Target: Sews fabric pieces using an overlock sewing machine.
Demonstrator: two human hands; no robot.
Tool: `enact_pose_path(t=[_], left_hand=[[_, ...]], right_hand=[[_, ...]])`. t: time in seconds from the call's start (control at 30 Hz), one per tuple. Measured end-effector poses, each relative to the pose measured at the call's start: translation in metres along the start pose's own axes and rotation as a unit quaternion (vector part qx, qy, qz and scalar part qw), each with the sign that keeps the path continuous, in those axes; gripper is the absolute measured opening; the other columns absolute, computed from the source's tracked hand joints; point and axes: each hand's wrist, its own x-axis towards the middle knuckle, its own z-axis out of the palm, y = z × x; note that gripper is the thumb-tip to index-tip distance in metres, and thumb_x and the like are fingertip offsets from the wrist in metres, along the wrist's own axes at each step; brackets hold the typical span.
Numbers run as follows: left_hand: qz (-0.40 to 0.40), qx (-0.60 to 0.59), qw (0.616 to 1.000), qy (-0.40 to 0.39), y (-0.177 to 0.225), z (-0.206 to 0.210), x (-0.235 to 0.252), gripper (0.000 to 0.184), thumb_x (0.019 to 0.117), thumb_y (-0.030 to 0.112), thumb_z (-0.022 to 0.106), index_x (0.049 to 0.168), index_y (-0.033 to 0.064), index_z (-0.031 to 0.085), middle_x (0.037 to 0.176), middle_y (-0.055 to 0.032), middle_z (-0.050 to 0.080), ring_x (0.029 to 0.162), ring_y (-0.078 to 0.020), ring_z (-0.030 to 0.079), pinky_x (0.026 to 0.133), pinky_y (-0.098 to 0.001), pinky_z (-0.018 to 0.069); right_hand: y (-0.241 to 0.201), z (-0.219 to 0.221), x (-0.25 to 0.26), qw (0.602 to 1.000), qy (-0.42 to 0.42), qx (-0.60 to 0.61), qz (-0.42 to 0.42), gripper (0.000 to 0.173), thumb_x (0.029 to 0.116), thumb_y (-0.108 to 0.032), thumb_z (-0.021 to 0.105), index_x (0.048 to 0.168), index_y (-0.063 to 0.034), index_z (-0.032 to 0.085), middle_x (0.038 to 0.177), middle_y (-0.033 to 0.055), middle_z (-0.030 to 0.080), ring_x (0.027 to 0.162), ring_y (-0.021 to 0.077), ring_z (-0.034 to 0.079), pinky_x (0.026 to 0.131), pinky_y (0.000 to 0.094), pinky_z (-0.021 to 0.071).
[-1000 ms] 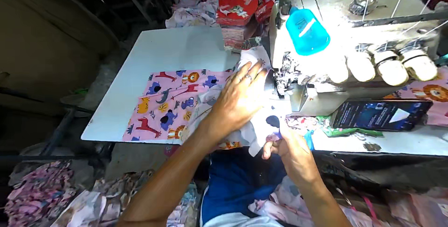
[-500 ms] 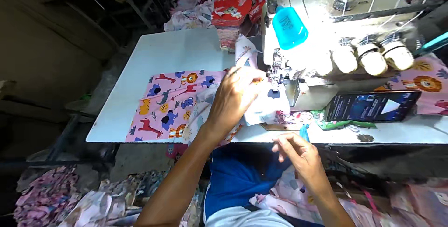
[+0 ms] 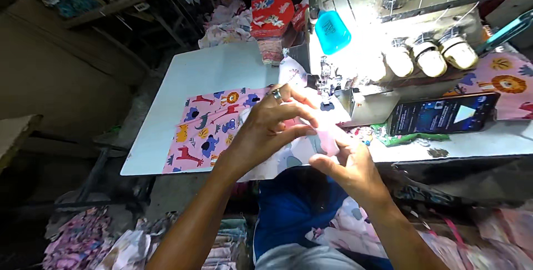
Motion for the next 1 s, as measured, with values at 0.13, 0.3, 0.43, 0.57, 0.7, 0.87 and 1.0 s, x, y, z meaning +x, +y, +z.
enact_pose_path(t=[0.13,0.3,0.43,0.57,0.7,0.87,1.0], left_hand=[[-0.041,0.181,0.982,-0.042,0.000,0.013,0.007,0.048,0.0914,0.046,0.069,0.123,0.0097,0.071,0.133,-0.0079,0.065,0.132,-0.0256,0.053,0.109,-0.0411,0.0405],[-0.051,0.198,0.978,-0.044,-0.006,0.022,0.006,0.030,0.0874,0.042,0.070,0.085,0.0126,0.075,0.114,-0.0091,0.067,0.116,-0.0262,0.057,0.093,-0.0428,0.0433],[-0.079,0.131,0.988,-0.015,0.000,0.027,0.009,0.016,0.0923,0.028,0.070,0.090,0.0116,0.073,0.095,-0.0005,0.068,0.093,-0.0122,0.061,0.084,-0.0339,0.0450],[-0.087,0.104,0.990,0.021,0.004,0.034,0.007,0.011,0.0944,0.020,0.070,0.094,0.0117,0.077,0.093,0.0023,0.073,0.091,-0.0061,0.063,0.084,-0.0281,0.0464],[-0.066,0.120,0.988,0.067,0.002,0.043,0.002,0.014,0.0961,0.014,0.068,0.095,0.0046,0.077,0.090,-0.0040,0.072,0.086,-0.0049,0.064,0.080,-0.0203,0.0469],[-0.025,0.179,0.975,0.126,-0.007,0.054,0.004,0.015,0.0972,0.013,0.067,0.096,0.0013,0.078,0.092,-0.0103,0.073,0.083,-0.0095,0.063,0.074,-0.0221,0.0431],[-0.016,0.179,0.975,0.133,-0.023,0.053,0.013,0.012,0.0963,0.010,0.068,0.099,0.0021,0.076,0.093,-0.0090,0.072,0.084,-0.0102,0.063,0.077,-0.0228,0.0458]], right_hand=[[0.004,-0.003,0.003,0.999,0.043,0.027,0.001,0.015,0.0931,-0.011,0.072,0.107,-0.0049,0.071,0.091,-0.0036,0.074,0.083,0.0016,0.071,0.079,0.0190,0.0602],[0.012,-0.024,-0.009,0.998,0.056,-0.011,-0.038,0.033,0.0952,-0.006,0.068,0.128,0.0001,0.067,0.113,0.0027,0.074,0.095,0.0044,0.071,0.086,0.0189,0.0594],[0.018,-0.036,-0.013,0.997,0.075,-0.027,-0.015,0.029,0.0957,-0.005,0.067,0.124,-0.0013,0.067,0.099,0.0015,0.075,0.085,0.0062,0.073,0.079,0.0209,0.0624],[0.023,-0.040,-0.017,0.995,0.099,-0.009,-0.014,0.010,0.0926,-0.004,0.071,0.102,-0.0013,0.069,0.086,0.0008,0.075,0.075,0.0079,0.074,0.072,0.0219,0.0633],[0.033,-0.044,-0.020,0.986,0.133,-0.091,-0.048,0.010,0.0933,-0.010,0.071,0.098,-0.0022,0.075,0.092,0.0005,0.071,0.080,0.0018,0.068,0.075,0.0162,0.0586],[0.043,-0.050,-0.005,0.963,0.153,-0.186,-0.117,0.011,0.0944,-0.015,0.072,0.099,-0.0067,0.078,0.119,0.0056,0.064,0.108,0.0060,0.062,0.091,0.0177,0.0529],[0.043,-0.057,0.013,0.976,0.104,-0.167,-0.096,0.013,0.0954,-0.014,0.070,0.102,-0.0077,0.079,0.129,0.0038,0.068,0.117,0.0071,0.065,0.095,0.0218,0.0550]])
